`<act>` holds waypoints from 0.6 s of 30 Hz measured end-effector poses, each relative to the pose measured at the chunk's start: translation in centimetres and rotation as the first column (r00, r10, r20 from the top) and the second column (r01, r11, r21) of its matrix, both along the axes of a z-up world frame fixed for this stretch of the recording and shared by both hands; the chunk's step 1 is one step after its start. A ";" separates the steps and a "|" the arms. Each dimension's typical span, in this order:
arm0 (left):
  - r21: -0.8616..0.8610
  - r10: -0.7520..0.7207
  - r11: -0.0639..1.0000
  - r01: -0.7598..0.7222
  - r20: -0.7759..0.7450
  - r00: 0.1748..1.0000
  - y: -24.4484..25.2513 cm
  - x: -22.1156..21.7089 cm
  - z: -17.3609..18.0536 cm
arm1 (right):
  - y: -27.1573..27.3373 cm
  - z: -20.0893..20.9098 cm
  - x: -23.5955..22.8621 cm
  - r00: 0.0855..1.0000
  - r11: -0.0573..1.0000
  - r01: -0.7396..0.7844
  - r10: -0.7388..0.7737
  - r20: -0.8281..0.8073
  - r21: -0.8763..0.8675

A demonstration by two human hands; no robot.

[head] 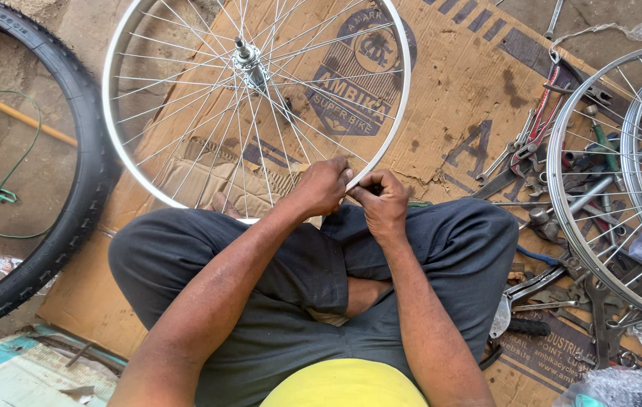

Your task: The person sits on the floor and manually threads and tightens spokes on a bicycle wheel rim. They work systematically around the wheel, adjusting the spokes by hand. At the end, they lift the wheel and place it on top of another wheel.

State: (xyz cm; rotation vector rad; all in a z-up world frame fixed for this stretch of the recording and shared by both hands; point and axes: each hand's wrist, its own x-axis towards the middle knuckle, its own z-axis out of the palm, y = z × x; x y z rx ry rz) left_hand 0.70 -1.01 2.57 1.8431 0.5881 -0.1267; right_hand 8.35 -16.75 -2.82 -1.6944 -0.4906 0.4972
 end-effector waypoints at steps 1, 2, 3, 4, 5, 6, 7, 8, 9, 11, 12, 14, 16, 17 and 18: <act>0.008 -0.010 1.000 0.010 -0.017 1.000 0.0 0.0 0.2 | 0.0 0.2 0.1 1.000 1.000 -0.014 0.014 -0.004 0.011; -0.024 -0.004 1.000 0.003 -0.037 0.999 -0.1 -0.1 0.3 | 0.1 0.5 0.2 1.000 0.999 -0.027 0.028 -0.009 0.022; -0.053 -0.002 0.999 -0.001 -0.056 0.998 0.0 0.0 0.3 | 0.3 0.8 0.3 0.999 0.999 -0.039 0.039 -0.011 0.036; -0.082 0.001 0.997 -0.007 -0.075 0.997 0.0 0.1 0.3 | 0.5 1.1 0.5 0.999 0.999 -0.015 0.017 0.048 -0.028; -0.158 0.006 0.987 -0.018 -0.077 0.997 0.2 0.1 0.1 | 0.5 1.4 0.7 0.994 0.996 0.011 -0.002 0.107 -0.093; -0.233 0.010 0.972 -0.029 -0.080 0.997 0.5 0.3 -0.2 | 0.6 1.7 0.8 0.986 0.987 0.042 -0.016 0.166 -0.156; -0.307 0.019 0.951 -0.045 -0.086 0.996 0.7 0.3 -0.6 | 0.8 1.9 1.1 0.997 0.981 0.036 -0.023 0.069 -0.192; -0.308 0.013 0.951 -0.032 -0.062 0.998 0.8 0.3 -1.0 | 1.1 2.1 1.5 0.999 0.973 0.026 -0.034 -0.028 -0.229; -0.307 0.013 0.951 -0.024 -0.039 0.999 0.8 0.5 -1.3 | 1.2 2.3 1.7 0.991 0.965 0.008 -0.043 -0.125 -0.263; -0.253 0.020 0.967 -0.027 -0.031 0.999 0.6 0.4 -1.5 | 1.0 2.7 1.7 0.996 0.962 -0.003 -0.022 -0.087 -0.274; -0.199 0.028 0.979 -0.037 -0.047 0.998 0.4 0.5 -1.3 | 0.9 2.7 1.5 0.998 0.961 -0.010 -0.010 -0.068 -0.278; -0.183 0.064 0.980 -0.077 -0.078 0.995 0.4 0.5 -0.5 | 0.8 2.4 0.5 0.997 0.984 0.032 -0.044 -0.061 -0.177; -0.267 0.096 0.956 -0.121 -0.107 0.990 0.5 0.5 0.1 | 0.5 1.8 -0.7 0.997 0.992 0.080 -0.080 0.008 -0.095; -0.278 0.098 0.953 -0.118 -0.083 0.992 0.7 0.4 0.2 | 0.6 1.4 -1.3 0.992 0.993 0.101 -0.096 0.080 -0.060; -0.290 0.101 0.950 -0.114 -0.059 0.993 1.0 0.3 0.1 | 0.8 1.1 -1.7 0.982 0.993 0.119 -0.114 0.152 -0.023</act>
